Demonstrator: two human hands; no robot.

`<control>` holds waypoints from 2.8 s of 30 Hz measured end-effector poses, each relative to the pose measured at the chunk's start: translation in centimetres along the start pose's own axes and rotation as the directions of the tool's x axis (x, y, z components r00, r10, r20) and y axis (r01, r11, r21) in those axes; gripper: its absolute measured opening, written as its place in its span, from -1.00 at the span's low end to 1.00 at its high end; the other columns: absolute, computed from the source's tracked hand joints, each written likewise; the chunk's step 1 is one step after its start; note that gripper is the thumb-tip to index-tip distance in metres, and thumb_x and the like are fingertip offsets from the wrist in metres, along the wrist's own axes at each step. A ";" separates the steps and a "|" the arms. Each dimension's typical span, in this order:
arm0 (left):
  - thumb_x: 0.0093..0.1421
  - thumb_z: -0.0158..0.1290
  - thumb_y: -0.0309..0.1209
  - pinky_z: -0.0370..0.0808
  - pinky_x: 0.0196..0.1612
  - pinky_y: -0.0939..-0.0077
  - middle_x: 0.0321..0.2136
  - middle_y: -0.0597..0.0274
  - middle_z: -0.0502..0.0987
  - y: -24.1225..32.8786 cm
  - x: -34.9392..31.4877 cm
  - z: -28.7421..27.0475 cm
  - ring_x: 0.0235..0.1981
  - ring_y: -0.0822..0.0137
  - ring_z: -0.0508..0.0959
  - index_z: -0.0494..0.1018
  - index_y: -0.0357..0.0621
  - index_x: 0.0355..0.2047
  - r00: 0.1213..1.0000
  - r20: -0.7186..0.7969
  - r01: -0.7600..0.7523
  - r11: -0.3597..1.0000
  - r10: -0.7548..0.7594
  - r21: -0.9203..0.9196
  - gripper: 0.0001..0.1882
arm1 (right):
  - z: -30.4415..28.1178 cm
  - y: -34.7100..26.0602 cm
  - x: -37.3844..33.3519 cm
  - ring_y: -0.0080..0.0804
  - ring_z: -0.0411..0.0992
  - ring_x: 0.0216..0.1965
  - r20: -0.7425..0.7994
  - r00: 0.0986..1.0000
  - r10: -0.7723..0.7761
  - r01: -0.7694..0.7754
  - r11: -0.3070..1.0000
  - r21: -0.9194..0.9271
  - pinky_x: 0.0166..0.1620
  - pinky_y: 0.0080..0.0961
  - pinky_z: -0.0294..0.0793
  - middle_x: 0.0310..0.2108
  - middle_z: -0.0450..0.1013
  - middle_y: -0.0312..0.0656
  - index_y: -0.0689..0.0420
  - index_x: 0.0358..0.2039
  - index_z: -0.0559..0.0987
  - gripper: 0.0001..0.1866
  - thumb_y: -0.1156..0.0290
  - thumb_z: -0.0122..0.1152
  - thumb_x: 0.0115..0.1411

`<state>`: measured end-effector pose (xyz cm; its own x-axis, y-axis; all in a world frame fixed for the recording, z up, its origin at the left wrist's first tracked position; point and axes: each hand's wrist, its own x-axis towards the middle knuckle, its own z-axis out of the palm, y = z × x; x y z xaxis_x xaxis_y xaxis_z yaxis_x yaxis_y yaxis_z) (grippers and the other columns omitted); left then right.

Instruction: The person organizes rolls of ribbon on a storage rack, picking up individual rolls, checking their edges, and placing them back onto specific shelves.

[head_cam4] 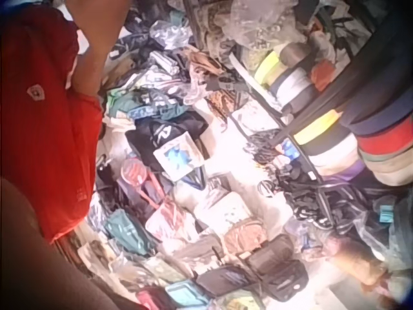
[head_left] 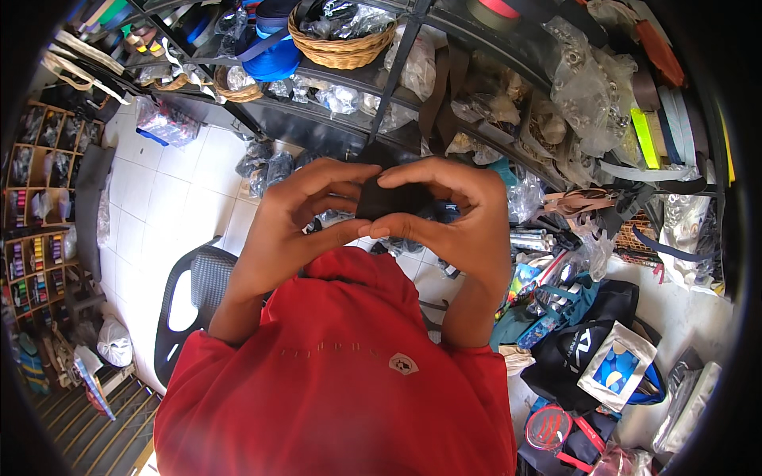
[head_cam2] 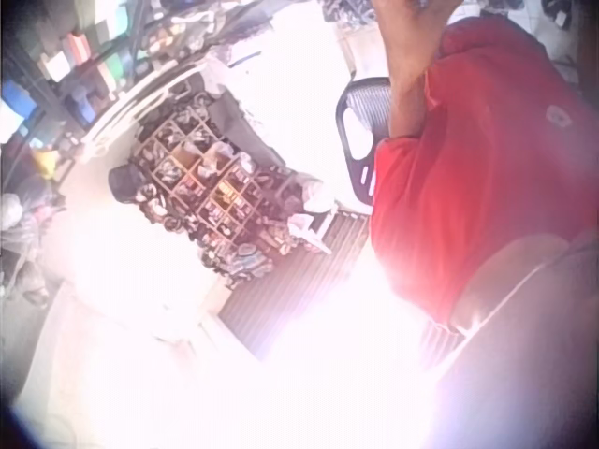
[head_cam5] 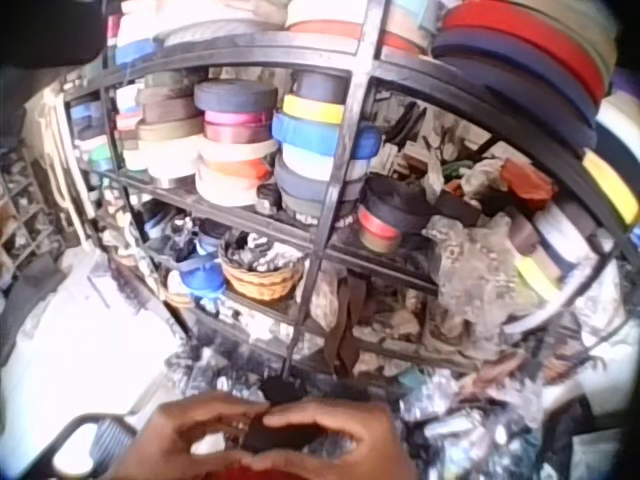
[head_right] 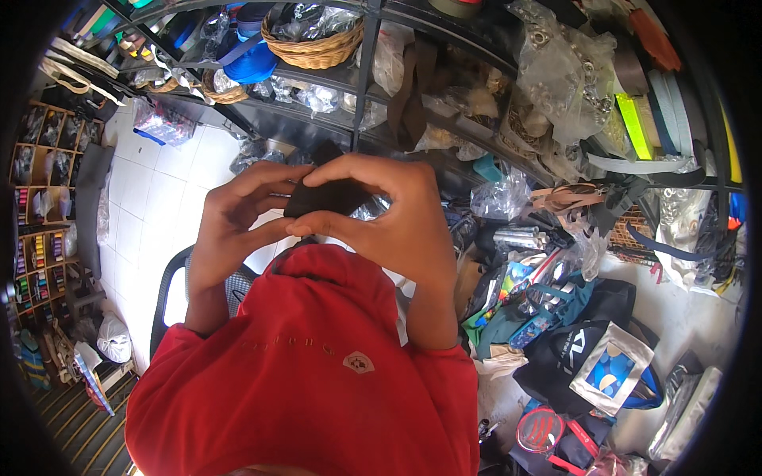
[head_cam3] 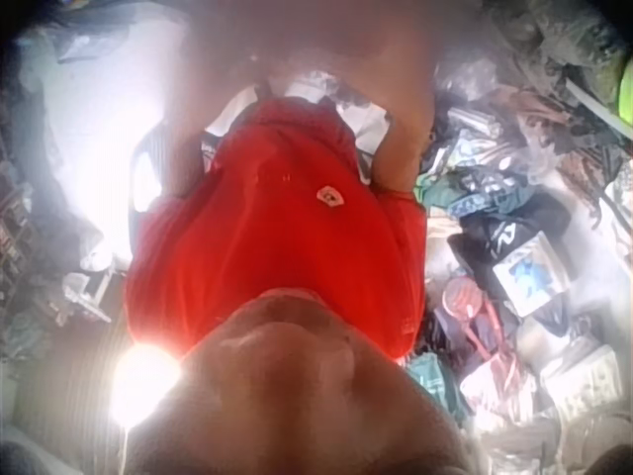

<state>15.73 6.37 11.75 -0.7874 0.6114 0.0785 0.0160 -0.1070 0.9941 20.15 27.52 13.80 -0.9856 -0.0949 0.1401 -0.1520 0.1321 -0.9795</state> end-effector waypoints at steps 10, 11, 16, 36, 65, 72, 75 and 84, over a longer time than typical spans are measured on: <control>0.13 0.21 -0.69 0.54 0.07 0.41 -0.04 0.00 0.53 0.2 -0.1 0.5 -0.01 0.29 0.56 0.38 -0.39 0.12 0.995 -0.011 0.087 0.949 -0.095 -0.302 -0.48 | 0.5 0.9 0.4 -0.36 0.57 -0.17 -0.039 0.955 -0.295 0.288 0.949 -0.131 -0.12 -0.47 0.62 -0.20 0.52 -0.14 0.16 -0.22 0.73 -0.50 0.53 0.63 -0.30; 0.14 0.21 -0.69 0.55 0.07 0.42 -0.04 0.00 0.53 0.2 -0.1 0.5 -0.01 0.29 0.56 0.38 -0.40 0.11 0.995 -0.013 0.092 0.953 -0.100 -0.290 -0.49 | 0.5 0.8 0.4 -0.36 0.57 -0.19 -0.039 0.956 -0.289 0.283 0.951 -0.122 -0.13 -0.48 0.61 -0.21 0.53 -0.14 0.16 -0.22 0.73 -0.53 0.51 0.63 -0.26; 0.15 0.21 -0.67 0.56 0.04 0.47 -0.05 -0.02 0.54 0.1 -0.5 0.4 -0.02 0.30 0.56 0.40 -0.41 0.06 0.993 -0.011 0.107 0.951 -0.115 -0.291 -0.55 | 0.4 0.5 0.4 -0.36 0.57 -0.21 -0.018 0.949 -0.315 0.311 0.944 -0.112 -0.14 -0.49 0.59 -0.21 0.54 -0.15 0.16 -0.18 0.72 -0.53 0.51 0.60 -0.22; 0.03 0.27 -0.73 0.65 -0.08 0.42 -0.15 0.04 0.58 -0.2 -1.1 0.1 -0.12 0.29 0.61 0.47 -0.45 -0.02 1.000 -0.019 -0.025 0.921 0.019 -0.389 -0.54 | 0.4 -1.0 -0.8 -0.31 0.58 -0.30 0.022 0.883 -0.470 0.450 0.831 -0.325 -0.28 -0.51 0.56 -0.19 0.59 -0.10 0.18 -0.17 0.70 -0.58 0.74 0.29 -0.10; 0.31 0.12 -0.33 0.44 0.03 0.47 -0.14 0.21 0.59 -1.3 0.1 2.6 -0.09 0.45 0.54 0.49 -0.29 0.02 0.991 -0.104 0.001 0.774 -0.087 -0.633 -0.65 | 3.5 1.6 0.1 -0.21 0.58 -0.21 -0.177 0.677 -0.714 0.483 0.612 -0.626 -0.22 -0.39 0.50 -0.25 0.59 -0.14 0.22 -0.22 0.65 -0.61 0.60 0.45 -0.15; 0.20 0.24 -0.46 0.51 -0.02 0.52 -0.13 0.11 0.60 -1.0 0.1 -0.2 -0.11 0.41 0.57 0.50 -0.39 0.00 0.988 0.057 0.153 0.938 -0.142 -0.312 -0.62 | 0.9 0.5 -0.2 -0.26 0.53 -0.17 0.127 0.818 -0.562 0.528 0.643 -0.555 -0.13 -0.32 0.38 -0.23 0.58 -0.23 0.19 -0.20 0.65 -0.61 0.56 0.42 -0.14; 0.15 0.27 -0.52 0.52 -0.03 0.54 -0.13 0.10 0.60 -0.6 0.1 -0.8 -0.11 0.41 0.57 0.51 -0.40 -0.02 0.977 0.110 0.206 0.930 -0.180 -0.306 -0.61 | 0.4 0.0 -0.1 -0.28 0.53 -0.17 0.218 0.814 -0.538 0.555 0.611 -0.564 -0.11 -0.33 0.37 -0.25 0.58 -0.25 0.18 -0.21 0.65 -0.60 0.53 0.42 -0.16; 0.13 0.27 -0.52 0.53 -0.06 0.52 -0.21 0.11 0.62 -2.1 -0.2 -1.0 -0.14 0.41 0.59 0.51 -0.41 -0.04 0.998 0.024 0.055 0.863 -0.050 -0.502 -0.61 | 1.7 1.1 0.5 -0.29 0.56 -0.27 -0.028 0.748 -0.663 0.565 0.659 -0.497 -0.31 -0.40 0.42 -0.25 0.61 -0.18 0.20 -0.28 0.68 -0.69 0.63 0.36 -0.13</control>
<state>15.27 5.69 9.55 -0.7723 0.6345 0.0302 -0.3389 -0.4518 0.8252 19.65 25.97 12.56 -0.6390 -0.1309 0.7580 -0.6939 0.5235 -0.4945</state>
